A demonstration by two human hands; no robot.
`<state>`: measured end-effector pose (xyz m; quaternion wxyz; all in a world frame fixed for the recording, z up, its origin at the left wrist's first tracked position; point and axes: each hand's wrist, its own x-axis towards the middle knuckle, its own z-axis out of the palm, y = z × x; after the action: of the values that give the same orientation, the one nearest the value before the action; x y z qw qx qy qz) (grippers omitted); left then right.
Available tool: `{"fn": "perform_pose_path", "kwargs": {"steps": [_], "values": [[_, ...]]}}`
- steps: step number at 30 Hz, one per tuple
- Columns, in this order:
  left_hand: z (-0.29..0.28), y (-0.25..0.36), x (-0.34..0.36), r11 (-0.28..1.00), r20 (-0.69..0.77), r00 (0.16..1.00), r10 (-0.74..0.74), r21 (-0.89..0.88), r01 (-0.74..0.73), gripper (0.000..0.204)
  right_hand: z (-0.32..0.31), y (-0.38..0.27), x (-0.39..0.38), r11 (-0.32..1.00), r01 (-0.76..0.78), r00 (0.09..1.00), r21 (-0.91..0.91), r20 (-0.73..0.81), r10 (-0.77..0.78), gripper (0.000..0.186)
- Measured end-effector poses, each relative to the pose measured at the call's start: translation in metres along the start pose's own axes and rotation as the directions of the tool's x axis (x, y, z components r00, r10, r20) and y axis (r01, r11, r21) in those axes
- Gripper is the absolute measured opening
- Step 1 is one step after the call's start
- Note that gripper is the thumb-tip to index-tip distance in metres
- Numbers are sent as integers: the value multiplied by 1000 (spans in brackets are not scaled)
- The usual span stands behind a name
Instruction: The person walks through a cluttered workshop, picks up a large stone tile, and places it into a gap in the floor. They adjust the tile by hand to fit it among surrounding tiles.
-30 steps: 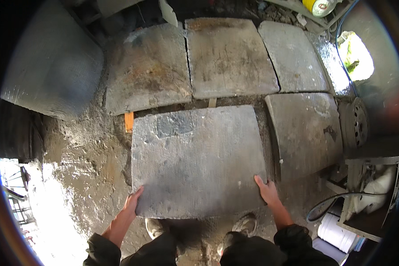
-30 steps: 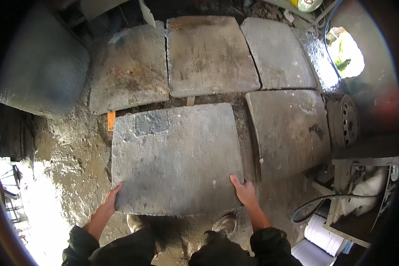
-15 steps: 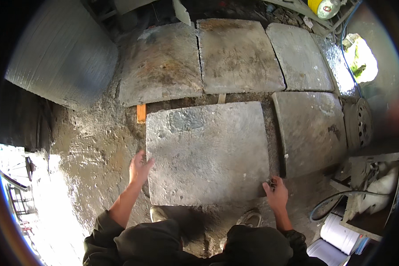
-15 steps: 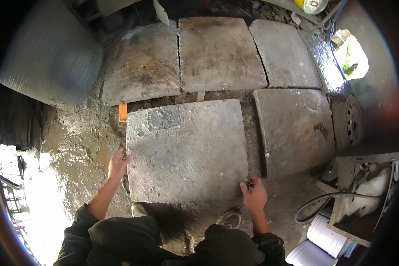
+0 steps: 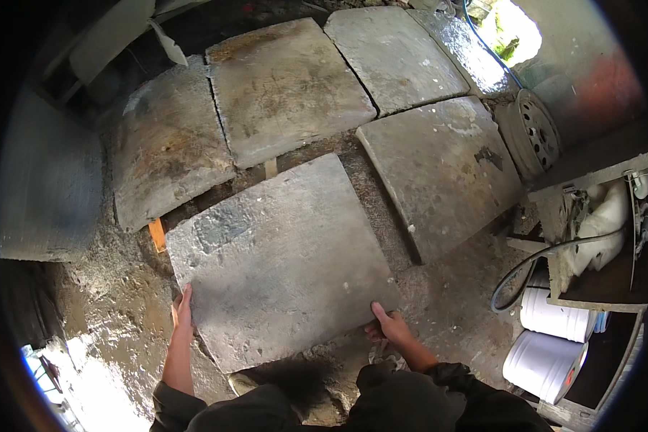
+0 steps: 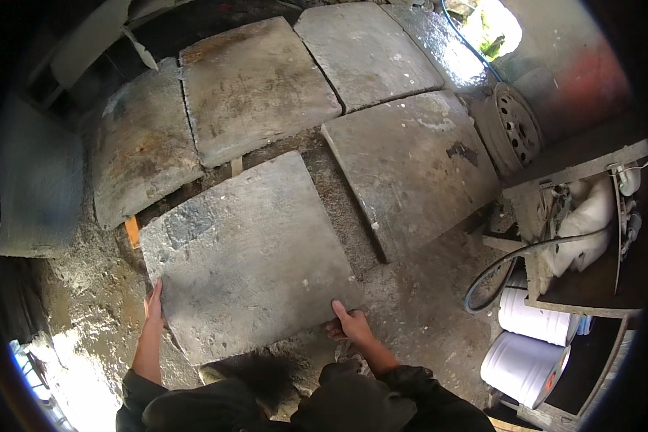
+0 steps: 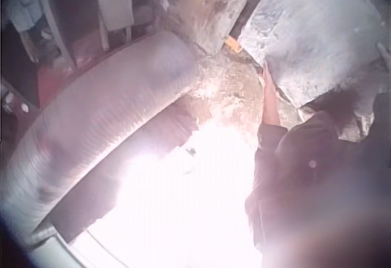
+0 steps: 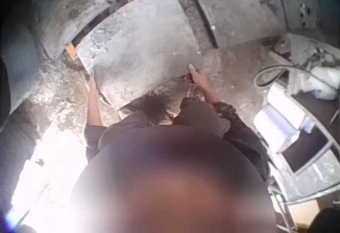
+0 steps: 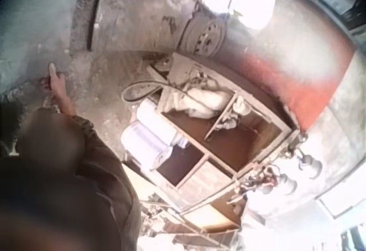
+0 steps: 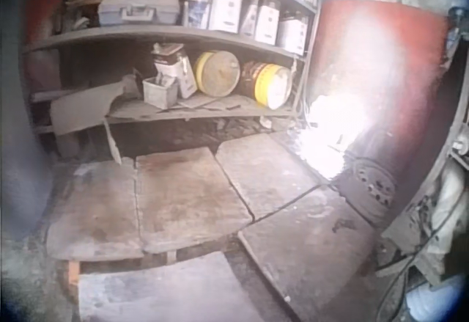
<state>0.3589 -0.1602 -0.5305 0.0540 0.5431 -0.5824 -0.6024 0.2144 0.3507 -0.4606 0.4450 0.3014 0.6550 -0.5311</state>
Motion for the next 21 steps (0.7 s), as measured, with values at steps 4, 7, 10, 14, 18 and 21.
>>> {"fn": "perform_pose_path", "kwargs": {"steps": [4,7,10,14,18,21], "values": [[6,20,-7,886,-148,989,25,462,47,80,-3,-1,5,994,30,999,-108,40,-26,72],[18,30,-8,915,-176,984,7,398,65,85,-3,0,2,995,16,998,-98,55,-11,72],[29,40,1,913,-202,961,191,397,-98,83,1,3,3,998,-51,998,-29,39,52,73],[26,52,10,885,-135,977,165,457,-87,75,9,9,6,1000,-10,999,-3,38,10,71],[25,37,-1,889,-105,978,179,443,-115,80,13,4,3,1000,21,999,7,41,-21,69],[27,15,-13,890,-185,945,270,422,-172,74,11,0,2,997,81,989,-6,128,-80,72]]}}
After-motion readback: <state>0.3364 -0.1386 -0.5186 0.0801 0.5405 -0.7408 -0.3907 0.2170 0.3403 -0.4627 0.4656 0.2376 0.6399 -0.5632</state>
